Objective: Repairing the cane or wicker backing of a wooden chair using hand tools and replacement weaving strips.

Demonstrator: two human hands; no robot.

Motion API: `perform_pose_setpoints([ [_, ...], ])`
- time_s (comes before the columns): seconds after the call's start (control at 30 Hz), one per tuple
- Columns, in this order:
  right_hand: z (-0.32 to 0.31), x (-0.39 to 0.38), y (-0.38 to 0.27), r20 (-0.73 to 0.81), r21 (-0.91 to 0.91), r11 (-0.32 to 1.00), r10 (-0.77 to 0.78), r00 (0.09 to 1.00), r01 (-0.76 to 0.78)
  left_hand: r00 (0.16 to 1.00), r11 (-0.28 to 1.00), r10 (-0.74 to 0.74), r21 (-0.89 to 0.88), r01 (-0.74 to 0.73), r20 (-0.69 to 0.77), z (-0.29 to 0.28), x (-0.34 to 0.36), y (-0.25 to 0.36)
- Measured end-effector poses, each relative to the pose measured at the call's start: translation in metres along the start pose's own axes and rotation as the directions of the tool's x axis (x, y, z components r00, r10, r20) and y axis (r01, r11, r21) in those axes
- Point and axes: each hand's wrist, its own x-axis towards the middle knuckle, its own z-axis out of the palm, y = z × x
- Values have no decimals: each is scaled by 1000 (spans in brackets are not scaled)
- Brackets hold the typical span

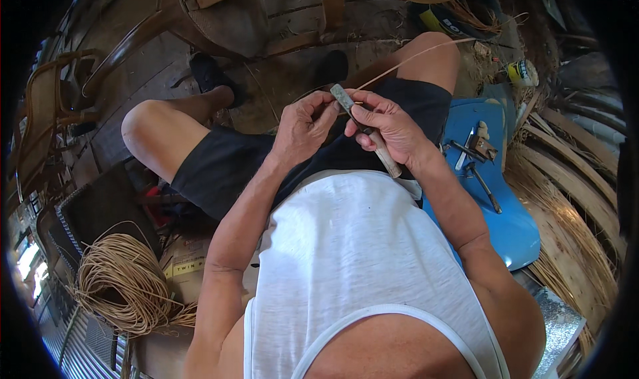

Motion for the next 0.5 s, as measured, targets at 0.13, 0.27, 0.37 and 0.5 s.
perform_pose_setpoints([
  [0.13, -5, 6, -1, 10, -16, 1000, -13, 1000, 13, 996, 996, 78, 41, -77, -38, 1, 0, -6],
  [0.27, 2, 6, -7, 10, -43, 998, -50, 999, 50, 988, 987, 148, 78, -143, -51, -2, -3, 2],
  [0.37, 9, 2, -11, -3, -53, 997, -55, 998, 55, 986, 985, 159, 68, -156, -55, -4, -6, 8],
  [0.5, 10, -2, -13, 3, -52, 997, -50, 999, 50, 992, 993, 120, 10, -120, -32, -7, -11, 13],
])
